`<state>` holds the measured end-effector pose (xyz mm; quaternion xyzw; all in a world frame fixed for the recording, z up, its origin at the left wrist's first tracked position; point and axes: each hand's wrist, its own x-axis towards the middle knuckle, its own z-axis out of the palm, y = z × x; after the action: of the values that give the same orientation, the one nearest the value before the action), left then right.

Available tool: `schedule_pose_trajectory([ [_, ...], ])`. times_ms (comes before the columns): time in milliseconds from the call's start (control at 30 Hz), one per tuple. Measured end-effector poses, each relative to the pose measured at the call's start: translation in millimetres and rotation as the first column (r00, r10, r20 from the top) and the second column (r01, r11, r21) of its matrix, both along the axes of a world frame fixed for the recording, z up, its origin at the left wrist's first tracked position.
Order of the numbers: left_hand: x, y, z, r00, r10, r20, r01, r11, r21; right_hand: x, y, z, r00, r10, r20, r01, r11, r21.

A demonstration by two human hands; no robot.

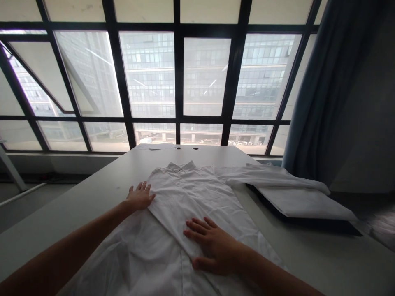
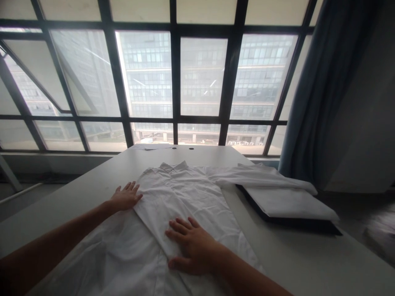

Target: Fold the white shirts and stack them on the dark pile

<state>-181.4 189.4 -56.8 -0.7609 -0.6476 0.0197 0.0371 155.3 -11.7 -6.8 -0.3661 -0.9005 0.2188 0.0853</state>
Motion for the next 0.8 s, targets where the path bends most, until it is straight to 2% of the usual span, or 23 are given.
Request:
schedule_pose_trajectory([
  [100,-3.1,-18.0,-1.0,0.998,-0.011,0.054,0.014,0.997,-0.073,-3.2,-2.7,-0.1,0.999,0.004,0.040,-0.004,1.000,0.001],
  [200,-0.8,-24.5,5.2,0.996,-0.039,0.079,0.044,0.997,-0.062,-6.0,0.5,-7.6,1.000,-0.012,-0.005,0.012,1.000,0.028],
  [267,-0.1,-26.3,11.3,0.995,-0.042,0.085,0.049,0.996,-0.072,-2.3,12.7,-13.8,0.984,-0.118,-0.132,0.126,0.991,0.055],
  [300,-0.5,-27.5,14.2,0.995,-0.045,0.088,0.053,0.995,-0.083,2.9,22.7,-15.3,0.951,-0.217,-0.221,0.232,0.972,0.046],
  [333,-1.2,-29.2,16.8,0.995,-0.048,0.089,0.056,0.994,-0.092,10.9,34.8,-14.8,0.886,-0.336,-0.320,0.360,0.933,0.016],
  [367,-2.3,-31.6,18.9,0.995,-0.049,0.090,0.057,0.994,-0.095,21.9,48.4,-12.0,0.779,-0.473,-0.410,0.497,0.866,-0.055],
  [433,-5.1,-38.5,21.2,0.996,-0.030,0.086,0.038,0.995,-0.092,51.9,76.6,0.3,0.477,-0.730,-0.490,0.702,0.652,-0.287],
  [467,-6.5,-42.7,21.5,0.996,-0.014,0.083,0.021,0.996,-0.088,69.9,89.4,8.8,0.309,-0.804,-0.508,0.743,0.537,-0.398],
  [500,-7.8,-47.1,21.3,0.997,0.002,0.082,0.005,0.996,-0.085,88.9,100.4,17.9,0.178,-0.840,-0.513,0.746,0.455,-0.487],
  [567,-9.9,-55.2,19.7,0.997,0.014,0.082,-0.007,0.997,-0.081,126.9,116.6,34.0,-0.023,-0.873,-0.487,0.758,0.302,-0.578],
  [633,-11.3,-61.0,17.3,0.996,0.004,0.092,0.003,0.998,-0.069,160.9,126.1,43.2,-0.135,-0.884,-0.448,0.766,0.194,-0.613],
  [733,-12.4,-63.9,13.9,0.994,-0.002,0.109,0.009,0.998,-0.060,199.3,133.5,43.7,-0.254,-0.891,-0.376,0.760,0.057,-0.648],
  [800,-12.7,-63.7,12.5,0.993,-0.003,0.119,0.010,0.998,-0.056,216.8,136.1,40.6,-0.290,-0.886,-0.362,0.774,0.006,-0.633],
])
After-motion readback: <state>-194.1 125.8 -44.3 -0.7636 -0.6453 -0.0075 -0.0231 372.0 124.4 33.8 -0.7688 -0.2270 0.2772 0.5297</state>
